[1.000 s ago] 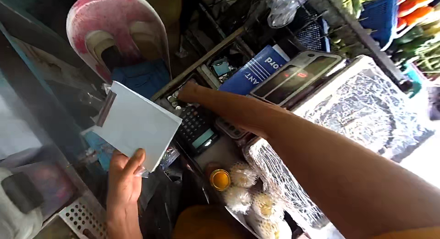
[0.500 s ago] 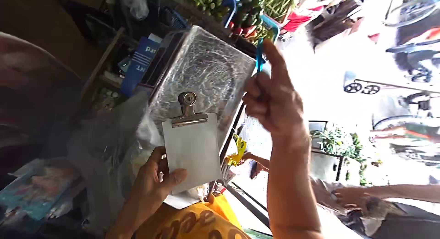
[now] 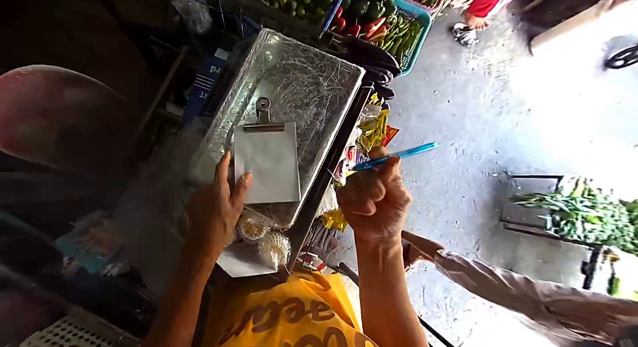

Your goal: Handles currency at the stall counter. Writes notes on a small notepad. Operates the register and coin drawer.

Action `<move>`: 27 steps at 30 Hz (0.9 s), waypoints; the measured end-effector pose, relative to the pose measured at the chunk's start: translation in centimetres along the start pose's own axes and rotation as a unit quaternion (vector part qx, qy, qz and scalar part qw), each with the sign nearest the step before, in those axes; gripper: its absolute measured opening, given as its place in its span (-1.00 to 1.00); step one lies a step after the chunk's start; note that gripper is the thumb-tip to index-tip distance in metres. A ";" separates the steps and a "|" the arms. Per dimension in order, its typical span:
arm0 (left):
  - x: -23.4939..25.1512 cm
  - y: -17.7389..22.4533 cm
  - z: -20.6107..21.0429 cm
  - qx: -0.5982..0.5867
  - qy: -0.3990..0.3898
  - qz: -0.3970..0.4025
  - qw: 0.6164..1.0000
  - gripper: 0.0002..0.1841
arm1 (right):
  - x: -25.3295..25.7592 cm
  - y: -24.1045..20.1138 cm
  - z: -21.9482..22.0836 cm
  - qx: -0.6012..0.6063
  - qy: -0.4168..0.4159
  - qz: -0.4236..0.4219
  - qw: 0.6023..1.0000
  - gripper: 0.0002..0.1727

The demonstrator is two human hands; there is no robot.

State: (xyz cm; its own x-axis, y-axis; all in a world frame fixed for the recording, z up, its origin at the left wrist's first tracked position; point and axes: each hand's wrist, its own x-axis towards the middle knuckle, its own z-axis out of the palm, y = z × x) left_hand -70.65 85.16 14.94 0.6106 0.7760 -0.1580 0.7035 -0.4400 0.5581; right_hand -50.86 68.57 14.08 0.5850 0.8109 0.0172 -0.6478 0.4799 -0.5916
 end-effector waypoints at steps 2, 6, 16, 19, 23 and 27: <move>-0.6 0.0 -0.6 0.085 0.036 0.024 0.995 -0.33 | 1.0 0.9 2.2 -0.113 0.036 -0.010 0.993 -0.72; -2.2 -1.6 -0.9 0.043 -0.028 0.064 0.997 -0.20 | 1.8 4.0 6.4 -0.257 0.135 -0.035 0.956 -0.75; -1.9 -2.8 0.4 -0.028 0.022 0.145 0.989 -0.34 | 2.7 8.5 5.7 -0.526 0.130 -0.123 0.831 -0.88; -0.6 -3.3 0.2 -0.020 0.020 0.198 0.980 -0.25 | 2.9 8.5 6.0 -0.561 0.126 -0.118 0.810 -0.90; -0.1 -3.5 0.2 0.006 -0.005 0.229 0.973 -0.27 | 3.7 9.3 6.4 -0.592 0.123 -0.130 0.786 -0.78; 0.0 -3.8 0.1 -0.002 -0.003 0.243 0.970 -0.32 | 4.3 10.3 6.4 -0.612 0.093 -0.142 0.773 -0.72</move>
State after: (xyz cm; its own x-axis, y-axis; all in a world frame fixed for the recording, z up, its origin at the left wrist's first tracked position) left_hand -73.28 86.79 12.77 0.8723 0.4742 0.1194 0.3302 -0.7512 0.5715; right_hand -58.10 79.12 13.23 0.7525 0.6141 0.2378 0.3994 -0.1385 -0.9062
